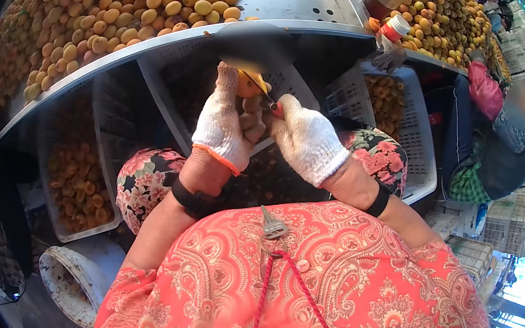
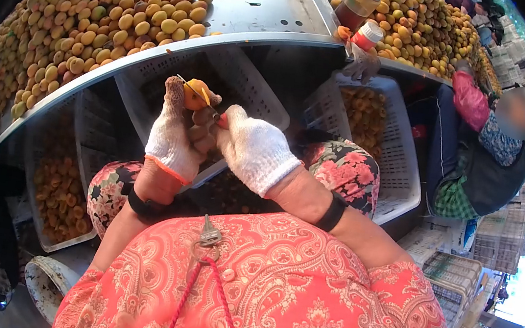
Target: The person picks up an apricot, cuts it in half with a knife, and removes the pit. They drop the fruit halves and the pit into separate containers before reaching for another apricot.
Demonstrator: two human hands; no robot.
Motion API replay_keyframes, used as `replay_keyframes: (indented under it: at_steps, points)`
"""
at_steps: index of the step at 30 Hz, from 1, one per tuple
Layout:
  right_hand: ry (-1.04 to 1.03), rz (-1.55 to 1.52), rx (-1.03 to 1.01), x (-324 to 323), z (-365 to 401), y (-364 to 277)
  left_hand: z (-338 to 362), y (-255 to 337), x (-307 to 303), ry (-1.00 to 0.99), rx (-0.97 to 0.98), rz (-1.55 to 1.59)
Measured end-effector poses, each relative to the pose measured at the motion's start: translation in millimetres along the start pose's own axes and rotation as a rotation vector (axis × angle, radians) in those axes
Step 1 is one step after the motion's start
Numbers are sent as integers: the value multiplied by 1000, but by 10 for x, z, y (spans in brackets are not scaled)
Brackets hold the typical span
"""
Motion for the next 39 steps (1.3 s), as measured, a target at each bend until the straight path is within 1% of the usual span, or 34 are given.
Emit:
replay_keyframes:
  at_steps: [2, 3, 5, 9, 11, 12, 14, 16, 17, 18, 20, 21, 22, 23, 24, 25, 26, 27, 28, 29, 30, 31, 33, 34, 35, 37, 38, 39]
  points:
    - [-13, 1, 11, 30, -8, -19, 74, 19, -10, 162, 15, -6]
    - [-16, 43, 25, 35, -7, -49, 100, 20, 31, 165, 14, -9]
    - [-17, 88, 38, 57, -23, -53, 134, 53, 22, 254, 43, -35]
    - [10, 95, 45, 65, -40, -27, -16, 96, -149, 190, 88, -76]
    - [9, 101, 60, 48, -52, -19, -30, 161, -103, 113, 111, -206]
    - [14, 46, 75, 30, -56, 5, -29, 174, -84, 114, 113, -207]
    - [25, -13, 94, 6, -48, 31, 19, 355, 110, 27, 315, -505]
    - [31, -156, 87, -26, -34, 31, 41, 337, 180, 7, 333, -471]
    - [36, -154, 89, -41, -25, 46, 50, 337, 214, -9, 353, -432]
    - [34, -158, 92, -39, -16, 68, 51, 336, 221, -12, 352, -432]
    - [29, -161, 97, -64, 5, 66, 31, 272, 192, -47, 257, -326]
    - [33, -228, 111, -122, 15, 36, 13, 275, 154, -47, 256, -325]
    - [38, -296, 124, -178, 18, 14, -44, 223, 64, -42, 190, -213]
    - [70, -289, 156, -251, 12, 42, -100, 172, -30, -37, 124, -100]
    - [77, -327, 203, -341, 10, 7, -135, 160, -51, -119, 97, -134]
    - [86, -365, 251, -420, 8, -23, -123, 156, -29, -119, 96, -134]
    - [144, -355, 214, -503, -1, -47, -99, 151, 12, -118, 97, -98]
    - [147, -353, 219, -483, -24, 4, -88, 132, 40, -116, 96, -62]
    - [233, -284, 69, -527, -72, -49, -103, 101, 47, -117, 91, -61]
    - [316, -215, -84, -579, -94, -139, -119, 86, 97, -173, 98, -82]
    - [276, -126, -135, -572, -139, -226, -105, 90, 183, -229, 107, -103]
    - [276, -128, -133, -541, -170, -192, -73, 84, 224, -227, 105, -104]
    - [177, -151, -148, -382, -244, -129, 23, 148, 334, -217, 201, -347]
    - [128, -214, -117, -351, -269, -99, 9, 141, 300, -204, 213, -368]
    - [123, -218, -117, -336, -292, -83, 2, 144, 275, -198, 212, -367]
    - [114, -240, -87, -319, -314, -29, -18, 90, 241, -205, 142, -409]
    - [119, -243, -89, -316, -322, -20, -44, 107, 215, -206, 143, -414]
    - [76, -303, -28, -240, -317, 37, -69, 52, 123, -173, 65, -398]
Point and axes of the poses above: each hand's wrist, its own z-axis away from the middle knuckle, its own x-axis out of the palm, y = z × x, the point moved 9 cm from there along -z, towards the middle knuckle, and after that the axes turned 1 degree about -z, right-handed, at the moved point
